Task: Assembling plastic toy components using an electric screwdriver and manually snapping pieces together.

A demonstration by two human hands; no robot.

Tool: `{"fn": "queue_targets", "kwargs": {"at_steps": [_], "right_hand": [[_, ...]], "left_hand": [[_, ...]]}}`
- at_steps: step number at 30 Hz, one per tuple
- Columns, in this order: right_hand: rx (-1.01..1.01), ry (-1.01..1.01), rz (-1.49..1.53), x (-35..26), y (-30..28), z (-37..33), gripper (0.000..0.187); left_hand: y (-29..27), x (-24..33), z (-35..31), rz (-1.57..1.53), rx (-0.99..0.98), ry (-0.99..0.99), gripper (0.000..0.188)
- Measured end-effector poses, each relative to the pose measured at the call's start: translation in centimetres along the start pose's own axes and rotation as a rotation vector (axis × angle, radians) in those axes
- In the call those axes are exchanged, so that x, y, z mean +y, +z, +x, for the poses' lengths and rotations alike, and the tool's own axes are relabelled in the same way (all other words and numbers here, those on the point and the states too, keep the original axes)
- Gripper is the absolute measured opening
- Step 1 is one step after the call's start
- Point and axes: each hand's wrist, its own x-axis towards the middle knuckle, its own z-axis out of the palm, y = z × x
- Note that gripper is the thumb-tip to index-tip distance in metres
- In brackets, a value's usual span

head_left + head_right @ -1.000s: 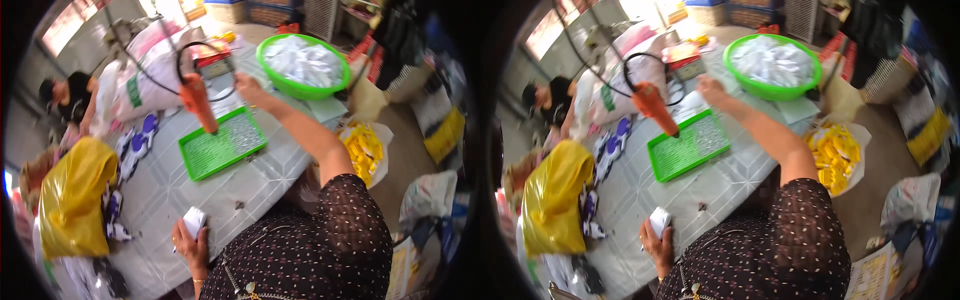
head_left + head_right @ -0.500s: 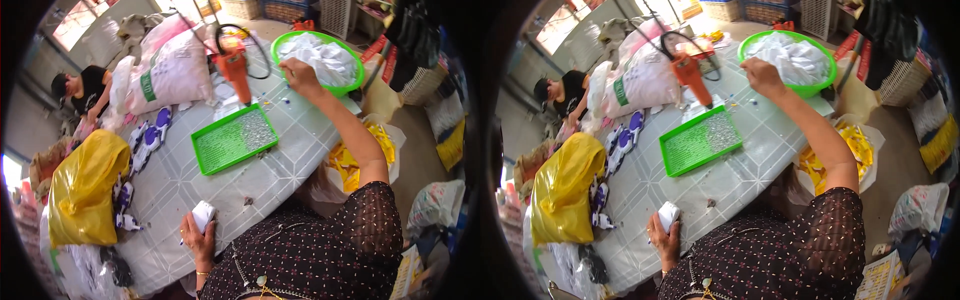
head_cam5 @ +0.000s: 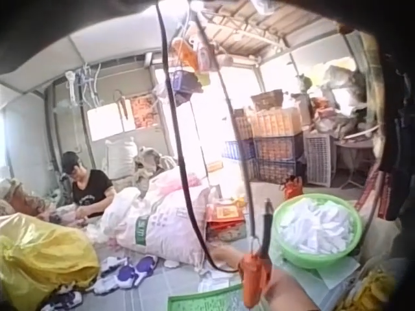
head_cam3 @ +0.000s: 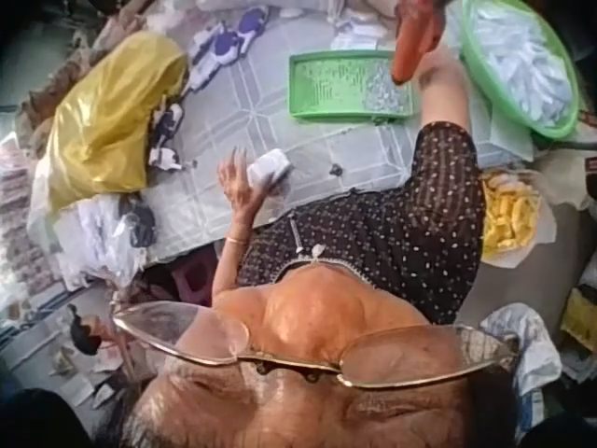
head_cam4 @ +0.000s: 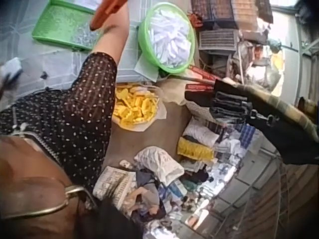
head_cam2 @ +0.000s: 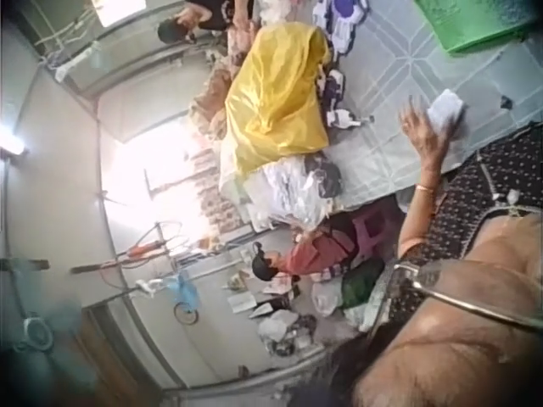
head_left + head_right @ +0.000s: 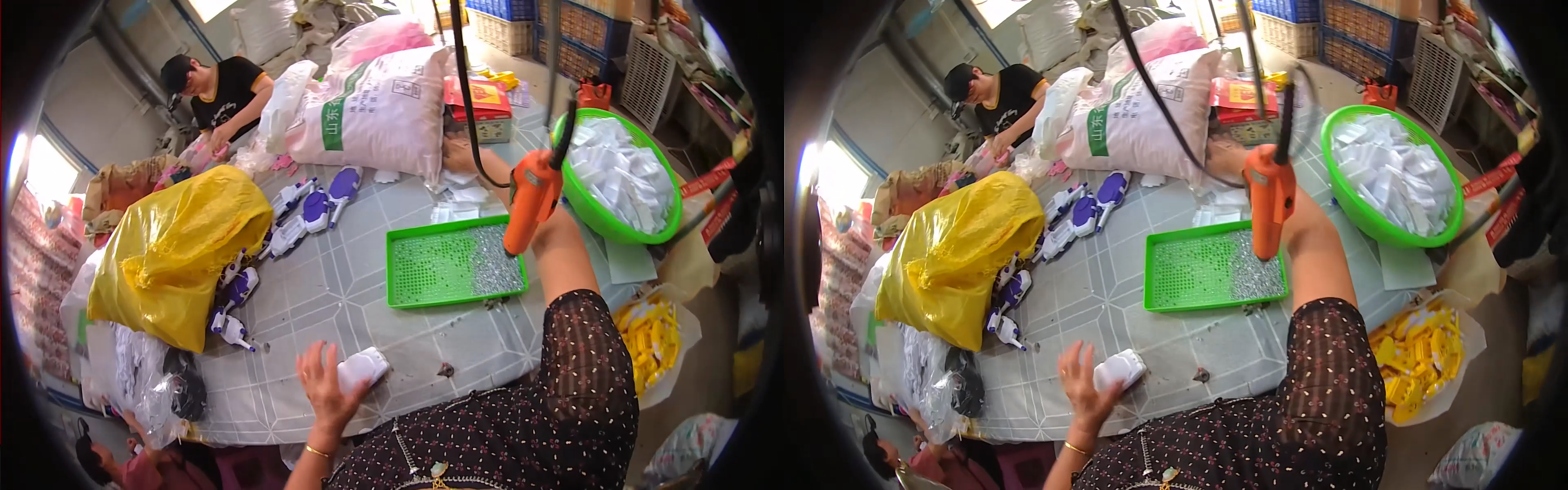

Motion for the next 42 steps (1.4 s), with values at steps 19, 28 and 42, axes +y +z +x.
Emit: {"fn": "queue_targets", "kwargs": {"at_steps": [19,28,42], "right_hand": [[-0.356,0.096,-0.268,1.1,-8.9,-9.2,0.069],[-0.232,-0.023,-0.395,-1.4,-7.9,-7.4,0.056],[-0.446,-0.259,-0.373,-7.6,0.9,1.6,0.067]], "left_hand": [[21.4,10.1,37.0,-1.946,-1.007,-0.66,0.03],[25.6,5.5,45.0,-1.773,-0.639,-0.893,0.02],[13.6,5.4,51.4,-1.735,-0.601,-0.936,0.037]]}}
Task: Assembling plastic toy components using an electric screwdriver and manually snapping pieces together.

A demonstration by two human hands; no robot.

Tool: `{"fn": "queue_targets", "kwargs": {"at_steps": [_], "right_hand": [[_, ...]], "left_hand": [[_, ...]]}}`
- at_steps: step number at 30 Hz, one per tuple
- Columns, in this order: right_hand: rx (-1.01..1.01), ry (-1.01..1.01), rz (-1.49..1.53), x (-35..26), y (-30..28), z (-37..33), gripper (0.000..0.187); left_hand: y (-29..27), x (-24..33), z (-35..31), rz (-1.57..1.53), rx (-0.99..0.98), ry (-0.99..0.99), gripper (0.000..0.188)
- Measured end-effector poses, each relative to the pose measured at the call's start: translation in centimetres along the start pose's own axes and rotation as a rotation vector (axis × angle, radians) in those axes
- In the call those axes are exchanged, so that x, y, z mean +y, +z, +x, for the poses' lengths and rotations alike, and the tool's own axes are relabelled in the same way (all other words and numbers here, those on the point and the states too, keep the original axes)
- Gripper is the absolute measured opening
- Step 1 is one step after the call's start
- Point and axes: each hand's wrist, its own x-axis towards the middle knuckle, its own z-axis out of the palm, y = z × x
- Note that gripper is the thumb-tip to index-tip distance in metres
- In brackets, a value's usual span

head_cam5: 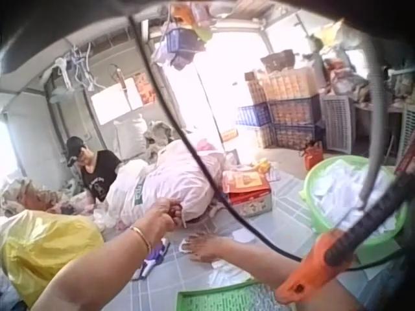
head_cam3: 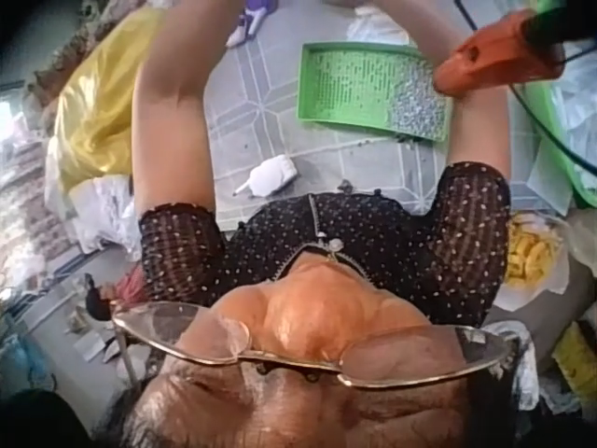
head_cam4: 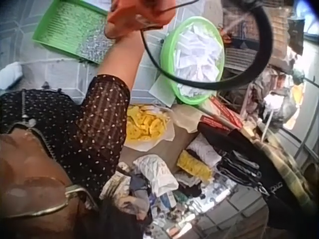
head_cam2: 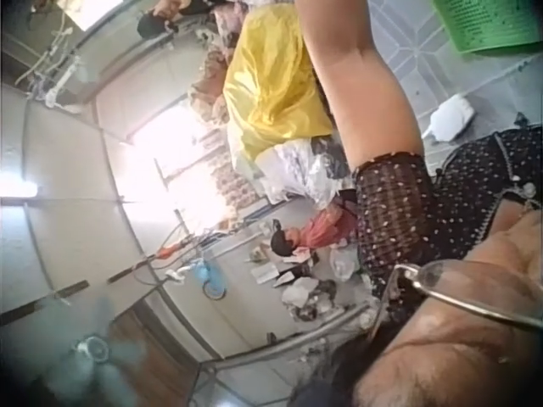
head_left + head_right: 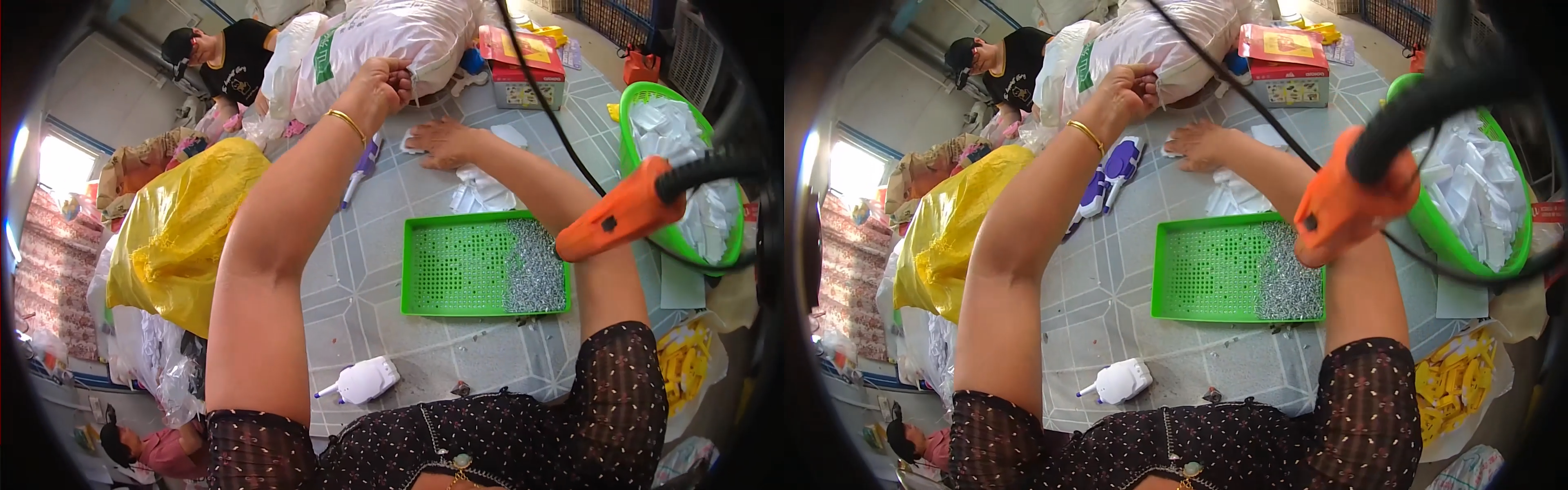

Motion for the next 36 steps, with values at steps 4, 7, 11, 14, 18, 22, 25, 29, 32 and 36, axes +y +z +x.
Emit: {"fn": "queue_targets", "kwargs": {"at_steps": [4,7,11,14,18,22,25,29,32,36], "right_hand": [[0.272,-0.181,0.066,6.1,4.2,-5.2,0.059],[0.259,-0.127,0.242,7.7,4.9,-8.2,0.048],[0.23,-0.041,0.415,7.3,4.1,-12.1,0.04],[0.188,0.127,0.162,3.1,-2.4,-13.8,0.028],[0.221,-0.102,0.203,-3.2,-1.5,-9.2,0.035],[0.111,0.139,0.027,7.9,1.5,-18.5,0.037],[0.116,0.056,-0.059,2.6,-1.6,-6.4,0.04],[0.129,0.007,0.097,-0.9,-5.8,-11.1,0.027],[0.443,0.182,0.577,5.3,-2.4,-14.8,0.032],[0.777,0.238,1.324,4.3,-6.2,-27.6,0.043]], "left_hand": [[1.6,0.9,-0.2,0.103,0.071,0.099,0.03],[1.2,1.5,-0.1,0.088,0.18,0.117,0.027],[2.0,-0.1,0.7,0.155,0.143,0.154,0.028],[1.7,-1.4,2.2,0.375,-0.123,0.336,0.028],[-8.2,4.3,3.6,0.033,0.192,0.254,0.023],[2.8,-7.7,5.7,-0.001,-0.326,0.402,0.016],[-1.4,-9.3,5.3,0.04,-0.199,0.346,0.02],[-2.5,-11.7,2.6,0.178,-0.014,0.397,0.006],[-4.0,-11.3,-0.6,0.506,0.039,0.392,0.009],[-10.5,-10.9,-8.8,1.326,0.076,0.972,0.02]]}}
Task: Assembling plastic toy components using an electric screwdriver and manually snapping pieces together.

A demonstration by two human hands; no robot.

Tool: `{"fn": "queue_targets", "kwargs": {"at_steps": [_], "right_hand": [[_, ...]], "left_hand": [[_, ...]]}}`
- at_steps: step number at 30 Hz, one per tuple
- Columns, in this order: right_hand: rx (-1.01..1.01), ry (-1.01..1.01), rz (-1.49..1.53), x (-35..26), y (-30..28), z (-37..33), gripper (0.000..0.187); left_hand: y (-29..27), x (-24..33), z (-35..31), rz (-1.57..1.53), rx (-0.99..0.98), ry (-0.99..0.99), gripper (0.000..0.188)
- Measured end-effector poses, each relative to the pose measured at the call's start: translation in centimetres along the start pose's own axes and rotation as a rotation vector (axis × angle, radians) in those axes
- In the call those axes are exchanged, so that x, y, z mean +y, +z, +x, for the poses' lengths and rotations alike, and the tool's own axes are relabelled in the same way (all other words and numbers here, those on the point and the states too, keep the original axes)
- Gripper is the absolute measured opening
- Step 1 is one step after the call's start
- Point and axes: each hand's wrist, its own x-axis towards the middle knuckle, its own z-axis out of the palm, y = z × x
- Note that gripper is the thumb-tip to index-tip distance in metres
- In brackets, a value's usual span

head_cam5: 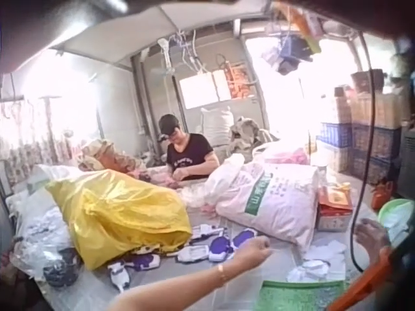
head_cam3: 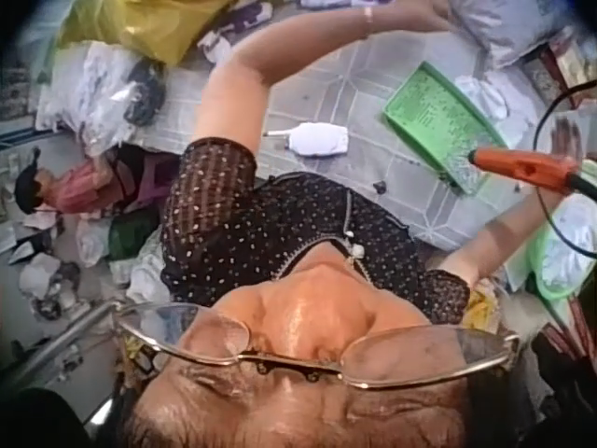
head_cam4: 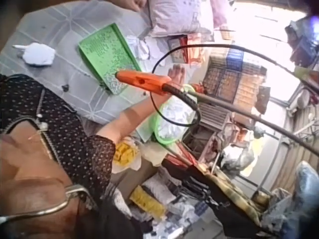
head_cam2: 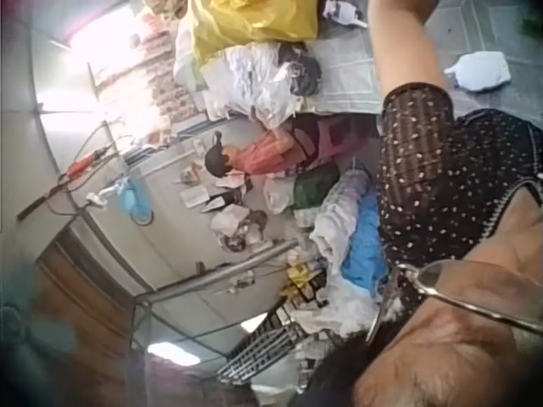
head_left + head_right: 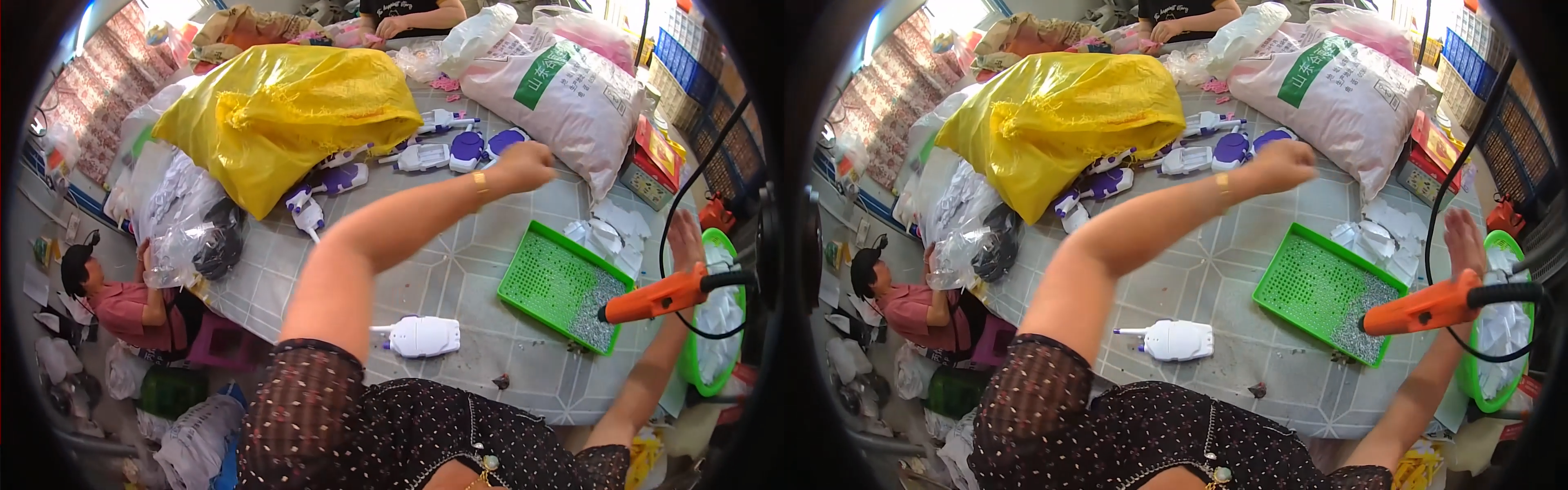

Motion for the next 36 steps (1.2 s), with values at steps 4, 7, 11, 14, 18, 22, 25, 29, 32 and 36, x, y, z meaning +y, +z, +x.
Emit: {"fn": "queue_targets", "kwargs": {"at_steps": [4,7,11,14,18,22,25,29,32,36], "right_hand": [[0.525,-0.275,-0.127,-5.9,2.4,-9.5,0.04],[0.81,-0.789,-1.515,-12.5,8.9,-16.3,0.037],[0.729,-1.538,-0.958,-17.5,16.3,-18.0,0.024],[0.303,-1.256,-0.84,-14.8,22.8,-15.6,0.02],[-0.175,-0.926,-0.505,-14.4,38.0,-6.0,0.033],[-0.401,-0.691,-0.608,-11.1,52.9,0.9,0.07],[-0.448,-0.277,-0.609,-4.6,64.1,5.1,0.098],[-0.545,-0.278,-0.68,-1.0,67.2,7.2,0.086],[-1.11,-0.079,-0.624,1.2,68.6,4.2,0.063],[-1.264,-0.31,-0.954,3.0,69.7,-2.4,0.056]], "left_hand": [[-13.4,-4.9,-10.0,0.806,0.271,0.149,0.049],[-26.4,-8.8,-16.9,1.264,0.425,-0.058,0.073],[-32.4,-14.0,-20.2,0.929,0.487,-0.581,0.054],[-34.8,-21.1,-27.0,1.046,0.18,-0.354,0.027],[-22.1,-20.1,-26.8,0.851,0.217,0.158,0.015],[-13.9,-11.5,-24.8,-0.024,0.555,-0.256,0.023],[-14.5,-10.2,-26.3,0.039,0.73,-0.029,0.03],[-27.9,-0.6,-31.9,-0.282,-0.231,-0.339,0.021],[-35.8,-9.4,-35.6,0.151,0.633,-0.18,0.021],[-47.9,-20.9,-39.7,0.553,1.079,-0.747,0.064]]}}
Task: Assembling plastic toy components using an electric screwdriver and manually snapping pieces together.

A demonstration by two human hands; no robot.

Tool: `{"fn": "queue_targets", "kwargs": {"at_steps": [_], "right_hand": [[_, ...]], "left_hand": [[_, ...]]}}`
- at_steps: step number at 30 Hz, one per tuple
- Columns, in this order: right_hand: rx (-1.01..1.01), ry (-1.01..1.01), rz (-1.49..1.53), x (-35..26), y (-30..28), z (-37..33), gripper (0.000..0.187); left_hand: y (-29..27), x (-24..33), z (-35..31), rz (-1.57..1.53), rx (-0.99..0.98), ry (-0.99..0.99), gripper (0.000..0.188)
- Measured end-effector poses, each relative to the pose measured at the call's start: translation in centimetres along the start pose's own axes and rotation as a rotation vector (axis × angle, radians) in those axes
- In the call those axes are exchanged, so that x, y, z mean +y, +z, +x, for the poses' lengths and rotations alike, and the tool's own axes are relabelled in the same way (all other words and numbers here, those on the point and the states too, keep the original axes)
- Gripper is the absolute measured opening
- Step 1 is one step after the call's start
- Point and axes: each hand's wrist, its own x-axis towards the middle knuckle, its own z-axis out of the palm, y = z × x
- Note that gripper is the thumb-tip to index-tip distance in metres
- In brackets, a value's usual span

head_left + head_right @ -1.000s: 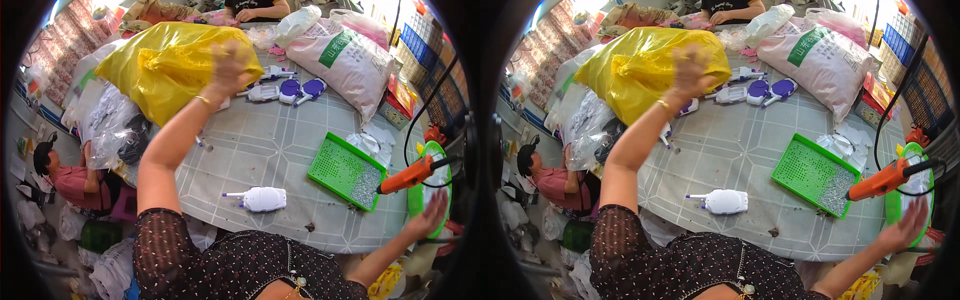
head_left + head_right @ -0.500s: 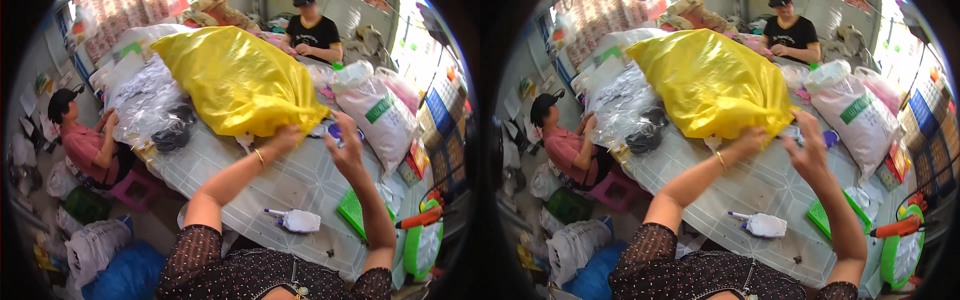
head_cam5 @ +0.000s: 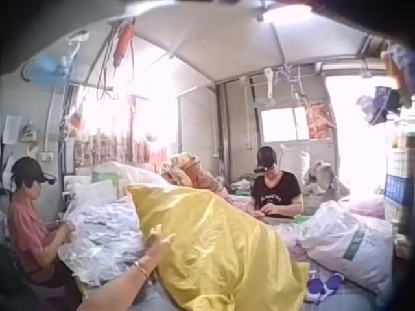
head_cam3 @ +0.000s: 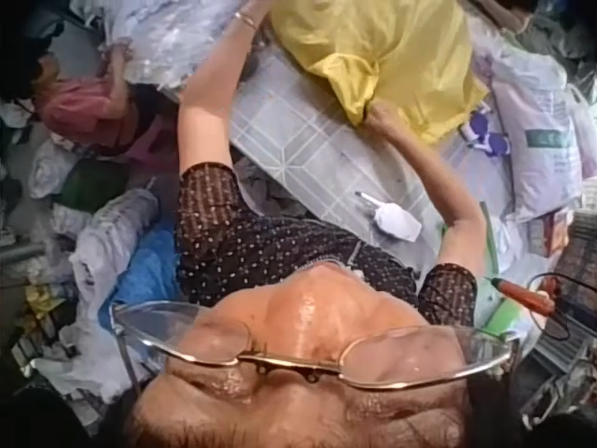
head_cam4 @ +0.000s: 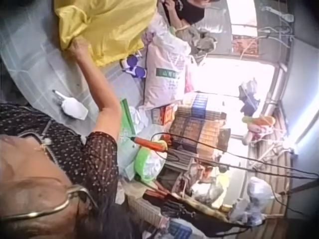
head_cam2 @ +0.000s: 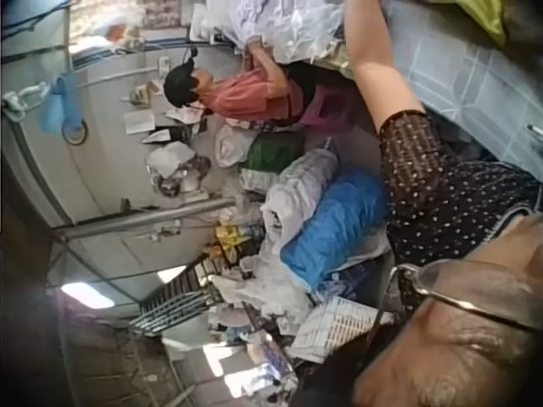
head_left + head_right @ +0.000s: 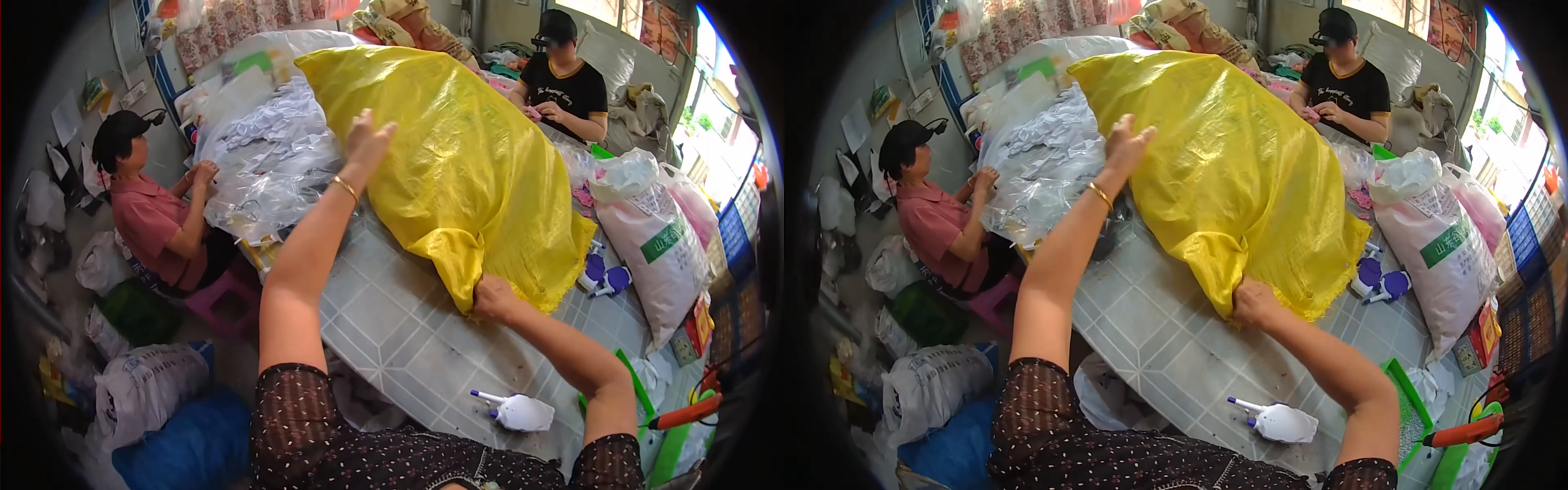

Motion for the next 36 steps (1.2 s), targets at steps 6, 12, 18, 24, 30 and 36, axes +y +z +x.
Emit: {"fn": "queue_targets", "kwargs": {"at_steps": [6,12,18,24,30,36], "right_hand": [[0.255,-0.072,-0.084,1.2,2.3,-0.6,0.036],[0.141,0.005,0.08,0.1,0.6,0.2,0.051],[0.526,0.152,0.204,0.0,-9.0,2.7,0.068],[0.359,0.183,-0.153,-7.6,-11.0,10.4,0.086],[0.725,0.012,0.043,-8.9,-19.5,22.8,0.074],[0.218,0.216,0.264,-9.4,-21.4,31.8,0.056]], "left_hand": [[8.1,-2.3,7.5,0.158,0.06,-0.287,0.061],[9.8,-5.7,11.3,0.373,0.095,-0.238,0.03],[9.5,-6.5,10.7,0.229,-0.076,-0.181,0.021],[9.4,-5.1,5.5,0.018,-0.118,-0.029,0.017],[9.5,-4.0,0.6,-0.134,-0.016,0.12,0.012],[9.1,-3.5,-0.5,-0.122,0.008,0.139,0.019]]}}
